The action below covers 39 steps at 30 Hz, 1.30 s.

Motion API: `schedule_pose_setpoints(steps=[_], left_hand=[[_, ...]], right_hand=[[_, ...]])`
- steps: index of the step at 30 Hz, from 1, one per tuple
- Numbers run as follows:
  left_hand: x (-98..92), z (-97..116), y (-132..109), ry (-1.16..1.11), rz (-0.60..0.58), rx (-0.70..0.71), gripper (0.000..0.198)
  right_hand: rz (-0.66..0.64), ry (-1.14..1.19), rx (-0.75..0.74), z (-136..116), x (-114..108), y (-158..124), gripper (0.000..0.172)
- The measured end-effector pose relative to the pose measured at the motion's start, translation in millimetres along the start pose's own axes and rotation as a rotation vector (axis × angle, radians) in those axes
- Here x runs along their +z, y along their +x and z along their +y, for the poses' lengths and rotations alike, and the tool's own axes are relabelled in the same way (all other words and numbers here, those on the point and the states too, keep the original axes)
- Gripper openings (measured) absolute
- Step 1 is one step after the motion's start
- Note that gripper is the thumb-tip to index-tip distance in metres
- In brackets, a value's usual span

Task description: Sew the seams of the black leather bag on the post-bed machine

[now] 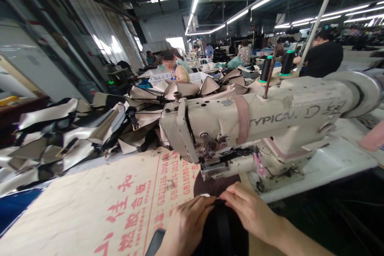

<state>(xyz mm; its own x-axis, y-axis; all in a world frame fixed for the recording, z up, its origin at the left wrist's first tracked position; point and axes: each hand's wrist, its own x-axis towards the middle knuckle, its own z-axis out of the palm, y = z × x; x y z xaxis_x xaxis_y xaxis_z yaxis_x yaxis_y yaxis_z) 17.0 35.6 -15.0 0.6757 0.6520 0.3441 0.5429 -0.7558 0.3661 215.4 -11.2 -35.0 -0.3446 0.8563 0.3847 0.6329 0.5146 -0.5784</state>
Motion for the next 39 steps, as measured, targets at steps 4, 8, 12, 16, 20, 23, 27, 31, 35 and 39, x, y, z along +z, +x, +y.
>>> schedule_pose_setpoints(steps=[4, 8, 12, 16, 20, 23, 27, 31, 35, 39], left_hand=[[2.4, -5.8, -3.0, 0.131, 0.033, 0.167, 0.026], [2.2, -9.7, -7.2, 0.213, -0.043, 0.206, 0.034], [0.3, -7.3, -5.2, 0.158, -0.099, 0.097, 0.026], [-0.9, -2.0, 2.5, 0.048, -0.136, -0.072, 0.023], [-7.7, 2.2, 8.9, -0.078, -0.174, -0.202, 0.023], [-19.1, 0.4, 5.0, -0.162, -0.234, -0.272, 0.023], [-28.6, -5.5, -8.0, -0.173, -0.351, -0.326, 0.048], [-21.7, -5.6, -3.4, -0.233, -0.432, -0.277, 0.048], [-21.7, -6.4, 14.6, -0.251, -0.585, -0.176, 0.044], [-37.6, -17.1, 14.0, -0.280, -0.636, -0.155, 0.045]], right_hand=[[0.045, 0.054, 0.018, 0.3, 0.9, 0.2, 0.019], [0.044, 0.050, 0.021, 0.3, 2.4, 2.0, 0.018], [0.007, 0.072, 0.031, 0.9, 2.4, 4.5, 0.015], [-0.021, 0.147, 0.046, 5.3, 6.2, 6.0, 0.013], [0.020, 0.177, 0.055, 10.1, 13.0, 8.6, 0.017], [0.056, 0.196, 0.060, 9.8, 16.3, 9.3, 0.020], [0.043, 0.218, 0.045, 7.6, 17.5, 7.2, 0.020], [-0.001, 0.223, 0.022, 9.3, 18.4, 6.2, 0.022], [-0.053, 0.204, -0.008, 11.4, 18.2, 8.9, 0.022], [-0.052, 0.221, 0.022, 11.0, 16.1, 10.6, 0.022]])
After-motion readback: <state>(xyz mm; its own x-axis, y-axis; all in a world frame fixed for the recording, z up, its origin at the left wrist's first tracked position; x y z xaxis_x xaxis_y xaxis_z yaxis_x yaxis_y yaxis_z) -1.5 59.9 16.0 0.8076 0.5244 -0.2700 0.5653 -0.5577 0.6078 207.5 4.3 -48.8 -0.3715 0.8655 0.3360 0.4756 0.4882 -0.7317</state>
